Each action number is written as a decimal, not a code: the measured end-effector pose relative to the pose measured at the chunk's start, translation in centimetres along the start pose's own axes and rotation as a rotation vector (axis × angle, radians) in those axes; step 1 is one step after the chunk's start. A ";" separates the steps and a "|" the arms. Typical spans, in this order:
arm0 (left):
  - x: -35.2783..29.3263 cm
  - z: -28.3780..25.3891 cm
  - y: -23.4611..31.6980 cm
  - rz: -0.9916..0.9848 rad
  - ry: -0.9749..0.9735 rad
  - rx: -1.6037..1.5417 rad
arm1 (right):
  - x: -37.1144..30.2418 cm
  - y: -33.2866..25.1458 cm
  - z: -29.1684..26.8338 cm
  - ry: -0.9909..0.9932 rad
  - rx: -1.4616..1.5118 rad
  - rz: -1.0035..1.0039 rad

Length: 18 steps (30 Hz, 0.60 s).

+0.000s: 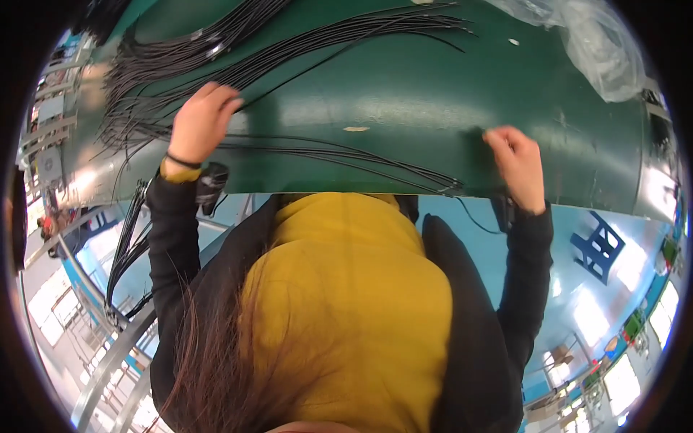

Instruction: The person reaches into a plastic bag to retrieve metal connectors and places them on the table. They pick up a black wire and slide a metal connector onto its end by hand, repeating this process for several wires.

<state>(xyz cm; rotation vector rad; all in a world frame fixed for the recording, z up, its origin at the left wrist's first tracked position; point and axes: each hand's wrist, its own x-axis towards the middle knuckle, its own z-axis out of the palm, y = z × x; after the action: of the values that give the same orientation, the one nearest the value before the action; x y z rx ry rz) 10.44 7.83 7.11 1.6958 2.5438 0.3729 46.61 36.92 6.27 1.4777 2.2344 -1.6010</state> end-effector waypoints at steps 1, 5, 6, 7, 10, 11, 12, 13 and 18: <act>2.1 1.1 1.6 0.062 0.001 -0.063 | 0.6 -0.2 -0.2 0.030 -0.011 0.005; 9.0 6.6 8.8 0.220 0.119 -0.077 | 3.6 -0.8 2.0 -0.288 0.726 0.022; 10.2 7.8 9.8 0.258 0.198 -0.069 | 3.9 -1.3 2.6 -0.316 0.788 0.014; 11.2 8.9 10.3 0.281 0.205 -0.081 | 4.0 -1.6 3.1 -0.346 0.850 0.006; 13.6 11.6 11.4 0.119 0.309 -0.001 | 4.7 -1.4 4.4 -0.297 0.966 -0.013; 14.1 11.8 11.7 0.142 0.306 -0.012 | 5.0 -1.4 4.6 -0.272 0.975 -0.013; 14.4 11.9 11.9 0.099 0.302 -0.024 | 5.2 -1.4 4.7 -0.245 0.981 -0.005; 14.5 11.9 11.9 0.054 0.296 -0.033 | 5.5 -1.3 4.9 -0.221 0.987 0.006; 14.5 11.4 11.8 0.123 0.278 0.012 | 6.4 0.1 4.2 -0.318 1.113 -0.001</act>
<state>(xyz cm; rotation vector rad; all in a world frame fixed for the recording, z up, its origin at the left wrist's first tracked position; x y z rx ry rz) 17.47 27.26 -0.01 1.9338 2.6339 0.6448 41.18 38.07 1.08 1.1164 1.1287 -3.0159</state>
